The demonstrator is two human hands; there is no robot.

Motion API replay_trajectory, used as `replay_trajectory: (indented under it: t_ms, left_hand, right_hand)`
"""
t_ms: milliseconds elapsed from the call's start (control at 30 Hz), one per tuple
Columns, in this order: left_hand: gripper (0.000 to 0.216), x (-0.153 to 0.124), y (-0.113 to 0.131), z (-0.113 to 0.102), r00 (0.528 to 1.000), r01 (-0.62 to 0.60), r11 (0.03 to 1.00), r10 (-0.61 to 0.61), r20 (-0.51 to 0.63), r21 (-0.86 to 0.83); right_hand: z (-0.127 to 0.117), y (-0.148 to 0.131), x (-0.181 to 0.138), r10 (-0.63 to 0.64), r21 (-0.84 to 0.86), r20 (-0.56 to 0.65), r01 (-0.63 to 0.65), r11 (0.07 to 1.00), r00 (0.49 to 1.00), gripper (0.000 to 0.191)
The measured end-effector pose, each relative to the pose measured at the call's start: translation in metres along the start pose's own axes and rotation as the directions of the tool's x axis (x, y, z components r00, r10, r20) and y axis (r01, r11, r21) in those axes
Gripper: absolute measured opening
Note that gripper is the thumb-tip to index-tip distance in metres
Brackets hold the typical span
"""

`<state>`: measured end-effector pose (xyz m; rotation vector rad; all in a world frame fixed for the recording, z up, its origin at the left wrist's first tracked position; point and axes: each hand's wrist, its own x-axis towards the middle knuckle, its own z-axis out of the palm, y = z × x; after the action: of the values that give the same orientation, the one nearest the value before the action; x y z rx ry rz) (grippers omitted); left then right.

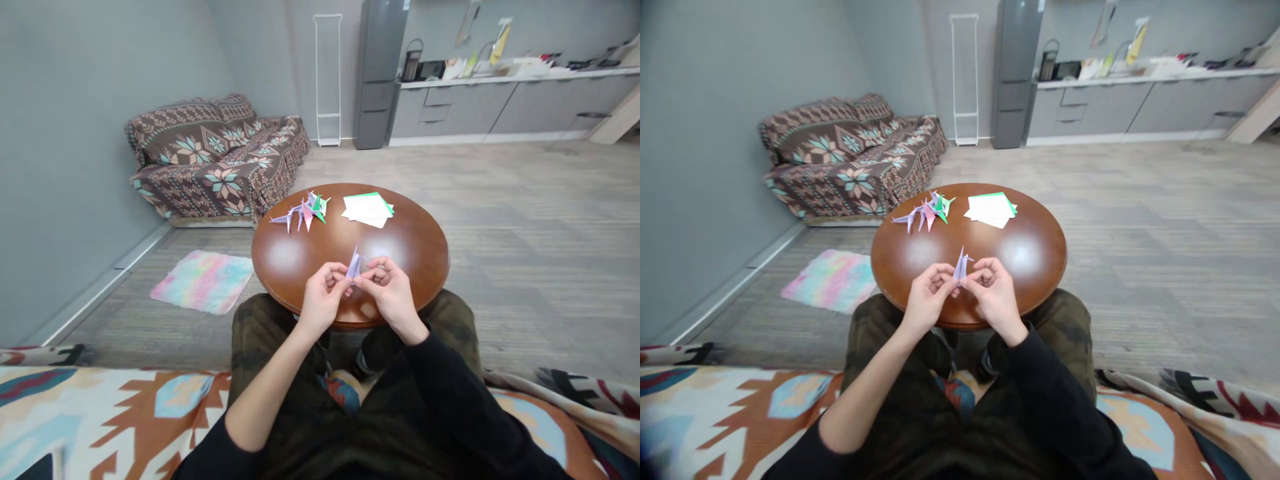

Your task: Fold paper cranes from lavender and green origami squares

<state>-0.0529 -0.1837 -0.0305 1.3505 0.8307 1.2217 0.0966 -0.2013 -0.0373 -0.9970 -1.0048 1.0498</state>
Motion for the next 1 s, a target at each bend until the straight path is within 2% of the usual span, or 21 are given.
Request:
replay_trajectory:
  t_ms: [133,233,333,467,600,700,767,800,900,1000]
  left_hand:
    - [0.032,0.003,-0.003,-0.006,0.996,0.08,0.991,-0.075,0.053,-0.104]
    - [0.032,0.004,-0.007,-0.013,0.995,0.092,0.987,-0.085,0.054,-0.13]
    - [0.029,0.006,-0.009,-0.019,0.995,0.095,0.992,-0.093,0.025,-0.087]
    - [0.029,0.011,-0.005,-0.024,0.996,0.089,0.996,-0.089,0.017,-0.008]
    - [0.027,0.027,0.001,-0.028,0.997,0.014,0.995,-0.022,0.078,0.098]
    - [0.016,0.052,0.0,-0.039,0.995,-0.075,0.969,0.057,0.082,0.237]
    - [0.011,0.073,-0.001,-0.051,0.991,-0.12,0.891,0.133,0.002,0.437]
    - [0.009,0.084,-0.001,-0.058,0.987,-0.124,0.866,0.157,-0.028,0.484]
    - [0.009,0.115,0.001,-0.083,0.966,-0.129,0.794,0.237,-0.107,0.593]
    - [0.009,0.146,0.004,-0.106,0.936,-0.099,0.71,0.304,-0.176,0.698]
  right_hand:
    - [-0.003,0.0,0.003,-0.068,-0.099,0.049,0.073,0.992,0.996,0.03]
    - [-0.006,-0.003,0.004,-0.071,-0.169,0.156,0.098,0.981,0.985,0.021]
    - [-0.008,-0.004,0.004,-0.074,-0.198,0.25,0.126,0.972,0.965,0.02]
    - [-0.006,0.0,0.009,-0.158,-0.255,0.282,0.232,0.939,0.946,0.016]
    - [0.0,0.003,0.026,-0.162,-0.292,0.307,0.255,0.922,0.938,0.013]
    - [0.004,0.007,0.053,-0.167,-0.34,0.369,0.3,0.891,0.914,0.018]
    - [0.005,0.012,0.078,-0.208,-0.463,0.38,0.38,0.801,0.901,0.024]
    - [0.005,0.015,0.092,-0.236,-0.576,0.367,0.419,0.701,0.9,0.025]
    - [0.003,0.025,0.133,-0.262,-0.688,0.335,0.425,0.589,0.905,0.015]
    - [0.001,0.035,0.167,-0.29,-0.773,0.338,0.44,0.457,0.895,0.018]
